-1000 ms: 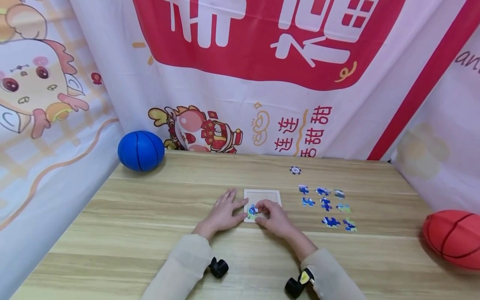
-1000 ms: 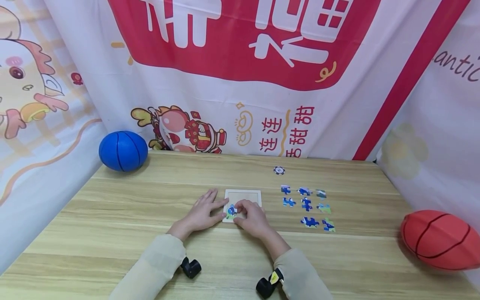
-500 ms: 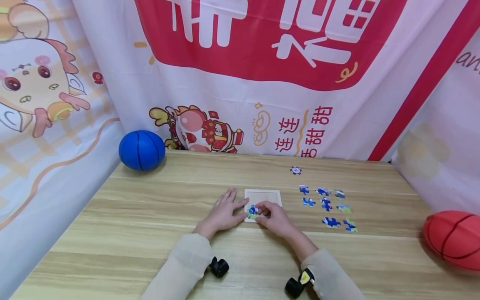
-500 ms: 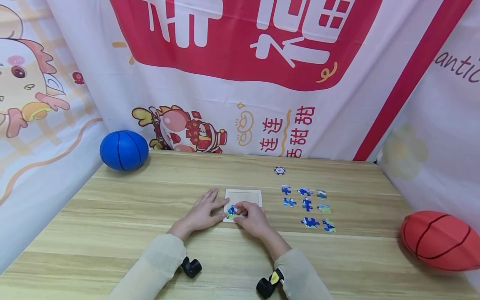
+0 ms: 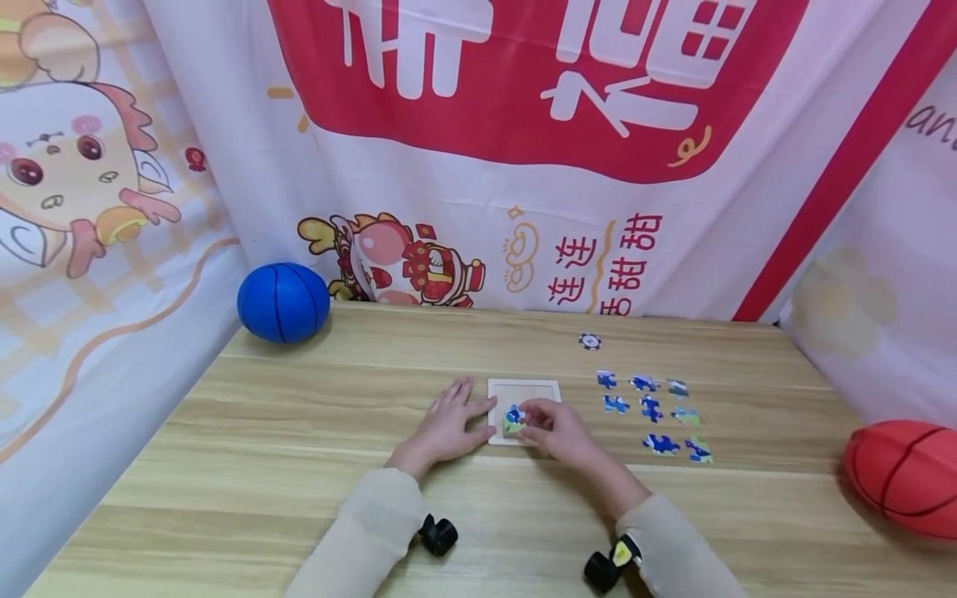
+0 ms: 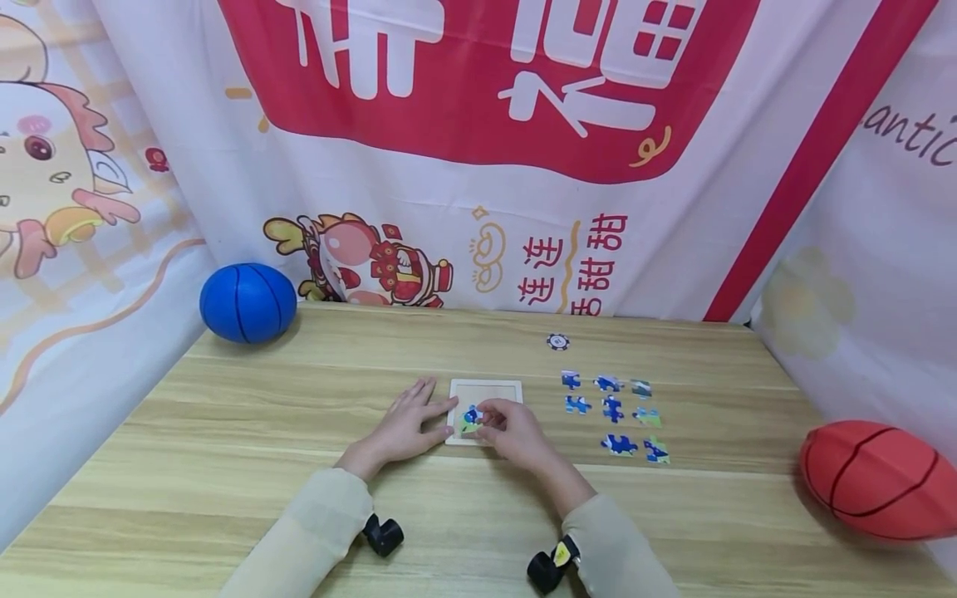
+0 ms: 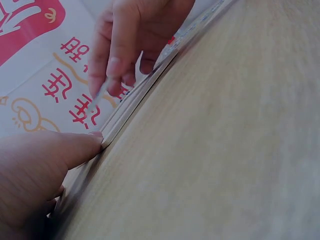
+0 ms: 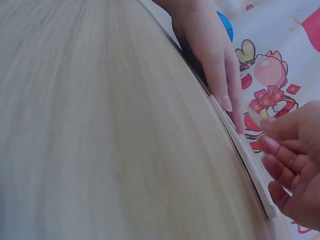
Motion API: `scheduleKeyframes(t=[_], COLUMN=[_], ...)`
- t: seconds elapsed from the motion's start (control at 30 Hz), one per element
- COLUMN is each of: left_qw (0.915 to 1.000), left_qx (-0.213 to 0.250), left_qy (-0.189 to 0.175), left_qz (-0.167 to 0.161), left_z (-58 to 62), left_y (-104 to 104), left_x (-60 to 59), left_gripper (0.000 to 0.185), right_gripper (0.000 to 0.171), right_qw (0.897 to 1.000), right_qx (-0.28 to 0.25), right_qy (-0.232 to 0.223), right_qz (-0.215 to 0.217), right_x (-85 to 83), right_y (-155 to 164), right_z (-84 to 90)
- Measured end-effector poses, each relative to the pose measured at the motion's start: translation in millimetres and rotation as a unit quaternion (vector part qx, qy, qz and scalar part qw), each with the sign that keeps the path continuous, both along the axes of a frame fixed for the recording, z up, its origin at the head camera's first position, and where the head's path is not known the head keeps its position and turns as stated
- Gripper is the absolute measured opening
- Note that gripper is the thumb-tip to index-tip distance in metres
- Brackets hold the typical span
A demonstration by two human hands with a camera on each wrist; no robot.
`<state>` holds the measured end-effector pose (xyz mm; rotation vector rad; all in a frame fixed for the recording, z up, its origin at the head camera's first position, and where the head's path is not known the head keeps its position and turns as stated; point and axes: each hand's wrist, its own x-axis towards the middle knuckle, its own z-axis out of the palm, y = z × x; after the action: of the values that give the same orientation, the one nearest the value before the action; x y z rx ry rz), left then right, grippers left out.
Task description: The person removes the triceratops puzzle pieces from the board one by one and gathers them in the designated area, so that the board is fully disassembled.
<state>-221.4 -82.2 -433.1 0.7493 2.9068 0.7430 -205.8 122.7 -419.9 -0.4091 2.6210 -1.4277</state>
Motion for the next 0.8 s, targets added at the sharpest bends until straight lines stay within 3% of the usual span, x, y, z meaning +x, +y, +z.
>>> scheduleKeyframes(t=[0.4,0.63,0.8], left_qw=[1.0,0.9998,0.9999], left_qx=[0.0,0.007,0.005], left_qy=[0.007,0.017,0.013], left_qz=[-0.005,-0.011,-0.007], left_z=[-0.2,-1.1,-1.0], left_y=[-1,0,0], left_x=[0.6,-0.1,0.3], left_gripper=[0.048,0.049,0.049], right_gripper=[0.028,0.029,0.03], right_qw=[0.999,0.997,0.995], right_qx=[-0.019,-0.012,-0.006], right_qy=[0.018,0.07,0.072], right_qz=[-0.028,-0.037,-0.062], right_x=[10.7,16.1,20.2], right_y=[31,59,85], right_z=[23.7,29.3,30.7])
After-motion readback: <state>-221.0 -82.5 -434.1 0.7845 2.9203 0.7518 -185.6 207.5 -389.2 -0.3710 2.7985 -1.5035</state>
